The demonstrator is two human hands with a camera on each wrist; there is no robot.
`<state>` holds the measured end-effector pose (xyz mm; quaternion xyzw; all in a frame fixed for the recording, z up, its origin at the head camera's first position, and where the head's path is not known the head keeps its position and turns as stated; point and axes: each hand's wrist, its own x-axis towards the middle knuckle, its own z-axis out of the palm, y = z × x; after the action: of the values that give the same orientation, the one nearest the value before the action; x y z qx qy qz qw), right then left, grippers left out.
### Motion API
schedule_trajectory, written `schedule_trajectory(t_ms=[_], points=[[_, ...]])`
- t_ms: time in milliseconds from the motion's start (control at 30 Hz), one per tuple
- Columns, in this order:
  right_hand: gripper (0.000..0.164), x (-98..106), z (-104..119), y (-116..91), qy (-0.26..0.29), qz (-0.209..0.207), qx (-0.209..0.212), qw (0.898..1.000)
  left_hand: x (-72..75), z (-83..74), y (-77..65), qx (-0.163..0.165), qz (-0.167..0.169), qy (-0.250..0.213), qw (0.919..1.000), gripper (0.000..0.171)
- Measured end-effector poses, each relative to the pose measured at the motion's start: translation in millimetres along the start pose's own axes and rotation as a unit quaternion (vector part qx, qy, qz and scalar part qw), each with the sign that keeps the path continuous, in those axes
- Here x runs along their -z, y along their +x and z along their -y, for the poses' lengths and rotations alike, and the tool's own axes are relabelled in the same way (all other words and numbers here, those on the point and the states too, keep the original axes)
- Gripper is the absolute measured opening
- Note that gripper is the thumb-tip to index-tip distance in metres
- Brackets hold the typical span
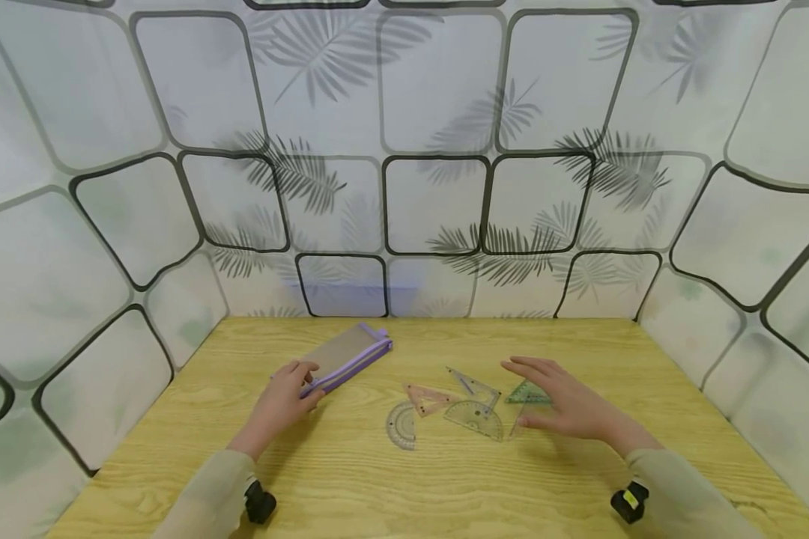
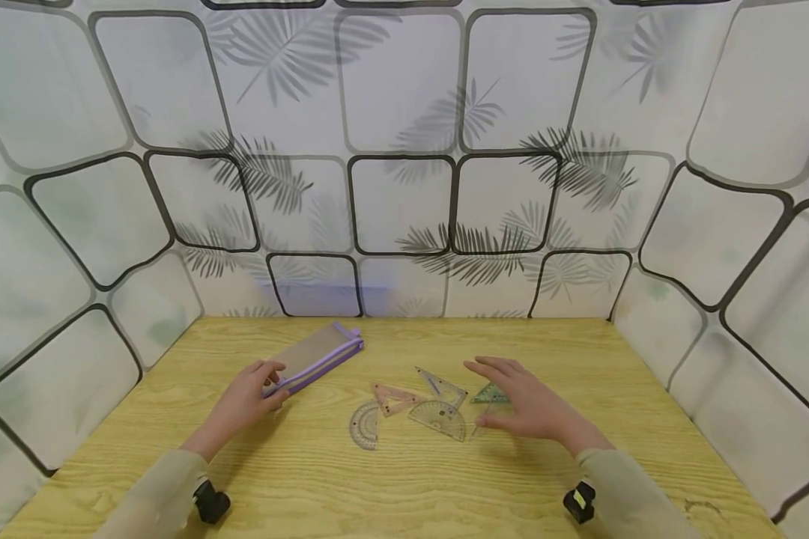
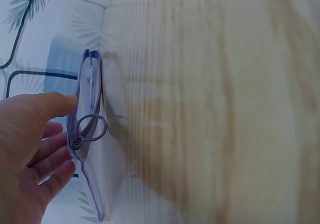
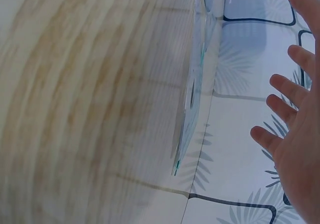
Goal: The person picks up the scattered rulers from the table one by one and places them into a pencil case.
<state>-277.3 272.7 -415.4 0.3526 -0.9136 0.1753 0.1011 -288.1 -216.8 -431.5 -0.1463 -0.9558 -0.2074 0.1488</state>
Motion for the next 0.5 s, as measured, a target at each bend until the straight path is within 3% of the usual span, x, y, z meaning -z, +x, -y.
schedule_trajectory(t_ms=[333,500], points=[[0.082,-2.2,-5.8,-4.6,0.017,0.007,-0.016,1.0,1.0,-0.4,-2.5,0.005,-0.008,0.008,0.9999,0.017],[0.081,-3.9,-6.9,-6.5,0.019,0.004,-0.02,1.0,1.8,1.3,-5.8,0.014,-0.008,0.006,0.9999,0.013]])
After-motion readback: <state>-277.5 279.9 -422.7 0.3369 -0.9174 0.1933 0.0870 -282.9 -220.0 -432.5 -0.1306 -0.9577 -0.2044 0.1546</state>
